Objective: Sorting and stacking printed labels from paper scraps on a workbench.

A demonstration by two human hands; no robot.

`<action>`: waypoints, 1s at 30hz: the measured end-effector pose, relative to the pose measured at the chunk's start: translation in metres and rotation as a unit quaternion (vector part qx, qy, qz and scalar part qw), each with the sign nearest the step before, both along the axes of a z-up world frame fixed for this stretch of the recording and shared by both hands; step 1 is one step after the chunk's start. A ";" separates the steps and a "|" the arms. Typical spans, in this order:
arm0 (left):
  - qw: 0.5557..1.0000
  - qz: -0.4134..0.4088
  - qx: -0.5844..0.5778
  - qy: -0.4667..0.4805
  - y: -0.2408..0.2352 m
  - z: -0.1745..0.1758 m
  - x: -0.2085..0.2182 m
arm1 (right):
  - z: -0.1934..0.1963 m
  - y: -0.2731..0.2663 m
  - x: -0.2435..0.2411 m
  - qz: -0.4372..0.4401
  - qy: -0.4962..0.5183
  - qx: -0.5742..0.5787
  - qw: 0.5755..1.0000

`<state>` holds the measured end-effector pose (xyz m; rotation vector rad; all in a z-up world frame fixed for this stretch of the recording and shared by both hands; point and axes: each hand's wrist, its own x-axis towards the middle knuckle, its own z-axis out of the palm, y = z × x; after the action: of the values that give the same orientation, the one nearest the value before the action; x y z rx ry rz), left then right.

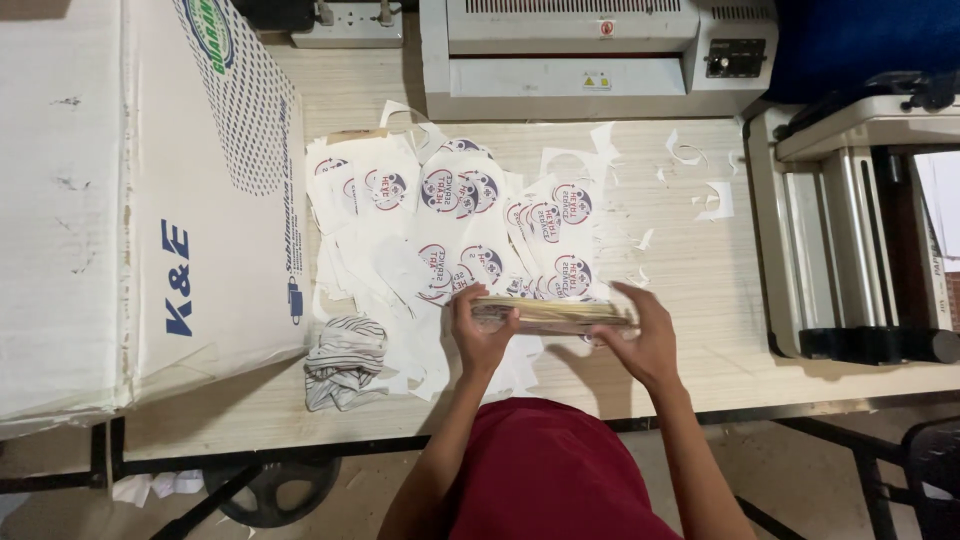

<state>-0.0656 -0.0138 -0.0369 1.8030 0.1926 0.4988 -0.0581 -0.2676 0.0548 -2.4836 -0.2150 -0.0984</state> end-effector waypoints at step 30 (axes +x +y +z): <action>0.988 0.126 -0.085 0.025 -0.023 0.001 -0.004 | -0.054 0.081 -0.009 -0.194 -0.024 0.289 0.937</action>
<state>-0.0694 -0.0364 -0.0356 1.6328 0.4886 0.5972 -0.0667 -0.1867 0.0009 -1.9019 0.2579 -0.3376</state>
